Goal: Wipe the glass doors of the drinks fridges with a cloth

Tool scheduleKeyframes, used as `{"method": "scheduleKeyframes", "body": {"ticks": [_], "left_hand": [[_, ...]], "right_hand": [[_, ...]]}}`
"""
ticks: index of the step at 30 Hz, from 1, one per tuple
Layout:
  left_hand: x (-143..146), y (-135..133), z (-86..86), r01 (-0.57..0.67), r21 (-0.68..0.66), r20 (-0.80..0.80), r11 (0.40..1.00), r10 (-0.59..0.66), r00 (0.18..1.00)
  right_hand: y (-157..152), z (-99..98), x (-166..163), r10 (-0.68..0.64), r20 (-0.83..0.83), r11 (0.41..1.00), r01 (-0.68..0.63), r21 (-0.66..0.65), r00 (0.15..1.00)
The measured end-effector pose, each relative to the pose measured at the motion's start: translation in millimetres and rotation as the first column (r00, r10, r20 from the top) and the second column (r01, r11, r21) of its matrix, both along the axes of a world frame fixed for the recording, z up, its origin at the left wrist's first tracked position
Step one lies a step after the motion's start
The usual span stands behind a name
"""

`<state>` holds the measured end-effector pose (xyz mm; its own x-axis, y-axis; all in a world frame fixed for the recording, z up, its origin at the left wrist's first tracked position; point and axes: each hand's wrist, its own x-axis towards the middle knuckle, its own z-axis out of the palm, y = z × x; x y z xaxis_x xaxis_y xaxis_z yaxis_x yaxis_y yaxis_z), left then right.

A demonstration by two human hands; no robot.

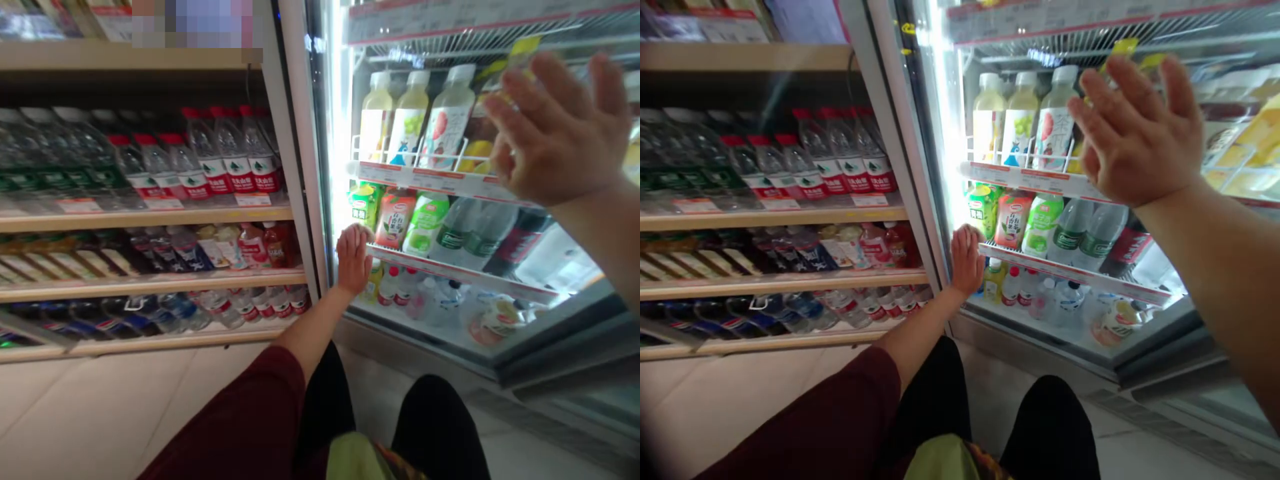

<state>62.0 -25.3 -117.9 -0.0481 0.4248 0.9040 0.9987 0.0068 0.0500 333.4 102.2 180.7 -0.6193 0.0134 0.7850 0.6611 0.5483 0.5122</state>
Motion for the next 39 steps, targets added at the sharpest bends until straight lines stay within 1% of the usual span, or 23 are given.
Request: {"method": "scheduleKeyframes", "body": {"ticks": [2,3,4,6,10,11,12,14,17,18,19,20,22,25,27,28,29,33,34,35,36,37,39], "left_hand": [[11.1,-10.6,-39.1,0.035,-0.056,-0.039,0.998,-0.037,0.999],[12.5,-13.3,-49.7,0.049,-0.071,-0.044,0.996,-0.053,0.998],[10.2,-13.3,-51.8,0.061,-0.084,-0.044,0.995,-0.065,0.997],[-4.8,-5.2,-30.0,0.069,-0.072,-0.025,0.995,-0.071,0.997],[-47.7,22.7,53.6,0.043,0.100,0.036,0.994,-0.047,0.998],[-53.0,25.7,63.9,0.042,0.135,0.042,0.990,-0.048,0.998],[-54.5,25.7,65.3,0.039,0.157,0.046,0.987,-0.047,0.998],[-47.2,17.0,41.9,0.030,0.164,0.033,0.986,-0.035,0.999],[-28.1,-4.2,-22.7,0.039,0.121,-0.038,0.992,-0.035,0.999],[-24.7,-9.0,-37.8,0.049,0.114,-0.055,0.992,-0.043,0.998],[-24.3,-11.4,-44.7,0.054,0.108,-0.067,0.993,-0.047,0.997],[-27.1,-11.1,-41.7,0.061,0.110,-0.070,0.992,-0.053,0.996],[-40.4,-3.6,-8.2,0.071,0.130,-0.056,0.989,-0.064,0.996],[-63.0,14.9,74.7,0.106,0.219,0.003,0.970,-0.109,0.994],[-65.7,22.9,112.0,0.102,0.252,0.010,0.962,-0.108,0.994],[-61.8,24.1,117.6,0.096,0.265,0.011,0.960,-0.103,0.995],[-55.0,23.3,113.8,0.092,0.274,0.011,0.957,-0.098,0.995],[-23.3,9.8,49.4,0.124,0.193,-0.091,0.973,-0.108,0.990],[-20.6,7.3,39.0,0.136,0.171,-0.130,0.976,-0.114,0.985],[-21.4,6.3,37.5,0.134,0.158,-0.152,0.978,-0.109,0.982],[-25.6,7.2,46.0,0.125,0.156,-0.160,0.980,-0.100,0.982],[-32.8,10.0,64.1,0.116,0.169,-0.156,0.979,-0.090,0.984],[-51.1,19.7,120.4,0.131,0.211,-0.174,0.969,-0.095,0.980]], "right_hand": [[-3.7,-1.0,-0.4,0.004,-0.007,1.000,-0.004,-0.014,1.000],[-4.4,-1.7,-0.3,0.007,-0.010,1.000,-0.007,-0.017,1.000],[-4.3,-2.5,0.0,0.016,-0.014,1.000,-0.016,-0.014,1.000],[-2.4,-4.0,0.8,0.055,-0.019,0.998,-0.055,0.008,0.998],[1.9,-6.4,2.0,0.157,-0.019,0.982,-0.154,0.110,0.987],[2.1,-6.9,2.1,0.173,-0.015,0.977,-0.169,0.131,0.985],[1.8,-7.3,2.1,0.181,-0.010,0.973,-0.177,0.147,0.983],[0.6,-8.0,2.0,0.187,-0.004,0.969,-0.184,0.167,0.982],[-1.7,-8.7,2.2,0.197,-0.005,0.963,-0.193,0.187,0.980],[-2.4,-8.8,2.5,0.195,-0.001,0.966,-0.192,0.172,0.981],[-3.0,-8.9,2.8,0.189,0.003,0.971,-0.187,0.147,0.982],[-3.5,-8.8,3.1,0.177,0.007,0.977,-0.176,0.117,0.984],[-4.2,-8.6,3.6,0.158,0.014,0.985,-0.158,0.075,0.987],[-5.2,-8.3,3.4,0.155,0.010,0.986,-0.155,0.068,0.988],[-6.4,-8.3,3.0,0.161,0.008,0.984,-0.162,0.077,0.987],[-7.3,-8.2,2.9,0.160,0.007,0.984,-0.160,0.073,0.987],[-8.4,-8.1,2.9,0.160,0.005,0.985,-0.160,0.063,0.987],[-12.4,-7.1,3.8,0.157,0.019,0.987,-0.156,-0.025,0.987],[-12.9,-6.8,4.1,0.156,0.026,0.987,-0.155,-0.040,0.987],[-12.9,-6.5,4.4,0.162,0.030,0.986,-0.160,-0.050,0.986],[-12.6,-6.2,4.6,0.175,0.028,0.983,-0.173,-0.057,0.984],[-12.0,-6.0,4.7,0.192,0.026,0.980,-0.190,-0.065,0.981],[-10.8,-5.9,4.8,0.220,0.015,0.973,-0.218,-0.075,0.975]]}}
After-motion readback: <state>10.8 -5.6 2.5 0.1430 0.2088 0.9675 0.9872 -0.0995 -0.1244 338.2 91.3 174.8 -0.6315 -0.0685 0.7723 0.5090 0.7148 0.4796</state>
